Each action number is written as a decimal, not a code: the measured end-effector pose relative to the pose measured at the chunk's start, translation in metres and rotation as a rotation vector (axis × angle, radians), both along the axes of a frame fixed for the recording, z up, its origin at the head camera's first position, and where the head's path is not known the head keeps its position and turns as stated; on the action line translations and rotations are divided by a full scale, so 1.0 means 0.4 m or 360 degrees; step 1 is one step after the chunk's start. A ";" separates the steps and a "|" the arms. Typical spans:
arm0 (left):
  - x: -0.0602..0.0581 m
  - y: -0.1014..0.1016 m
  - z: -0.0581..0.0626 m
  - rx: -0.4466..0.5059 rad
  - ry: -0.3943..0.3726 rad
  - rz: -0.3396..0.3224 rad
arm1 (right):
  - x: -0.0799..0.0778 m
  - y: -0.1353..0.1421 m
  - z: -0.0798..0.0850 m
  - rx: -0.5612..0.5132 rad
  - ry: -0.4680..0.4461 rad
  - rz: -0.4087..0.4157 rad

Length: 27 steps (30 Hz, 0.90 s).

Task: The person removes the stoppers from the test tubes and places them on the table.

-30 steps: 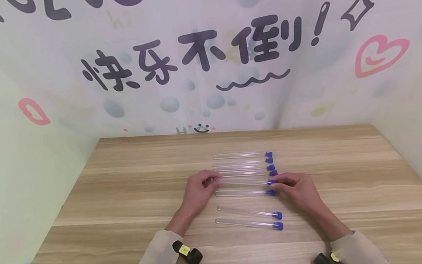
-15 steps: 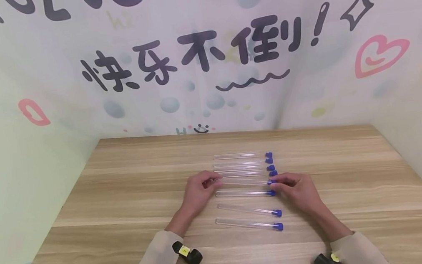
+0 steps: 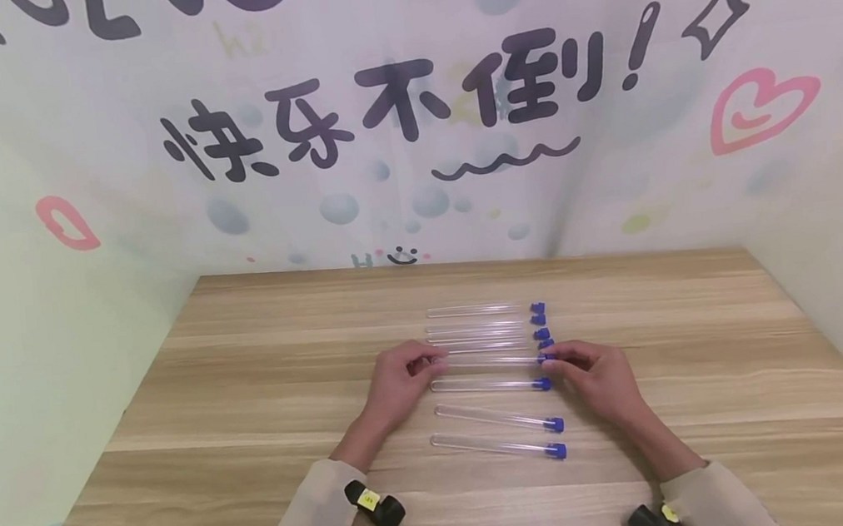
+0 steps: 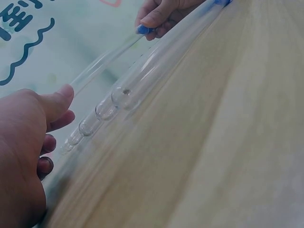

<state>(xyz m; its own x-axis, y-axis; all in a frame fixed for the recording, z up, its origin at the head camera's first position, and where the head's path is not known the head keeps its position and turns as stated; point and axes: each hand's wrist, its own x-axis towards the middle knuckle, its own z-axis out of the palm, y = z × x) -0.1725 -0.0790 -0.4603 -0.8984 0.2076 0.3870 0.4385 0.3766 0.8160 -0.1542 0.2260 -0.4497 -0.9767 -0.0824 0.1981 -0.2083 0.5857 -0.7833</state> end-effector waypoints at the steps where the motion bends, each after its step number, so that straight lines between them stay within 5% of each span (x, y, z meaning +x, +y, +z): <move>1: 0.000 0.000 0.000 -0.0003 0.0002 0.0002 | 0.000 0.000 0.000 0.0007 0.0002 0.0000; 27: 0.000 0.002 0.002 -0.0036 -0.0054 -0.0004 | -0.003 0.004 -0.009 0.0095 0.0160 0.0044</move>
<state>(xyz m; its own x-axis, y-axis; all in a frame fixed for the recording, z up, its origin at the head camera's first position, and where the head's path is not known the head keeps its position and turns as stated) -0.1725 -0.0784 -0.4594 -0.9105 0.2180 0.3514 0.4115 0.3941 0.8218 -0.1554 0.2277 -0.4532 -0.9493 -0.1239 0.2889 -0.3010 0.6236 -0.7215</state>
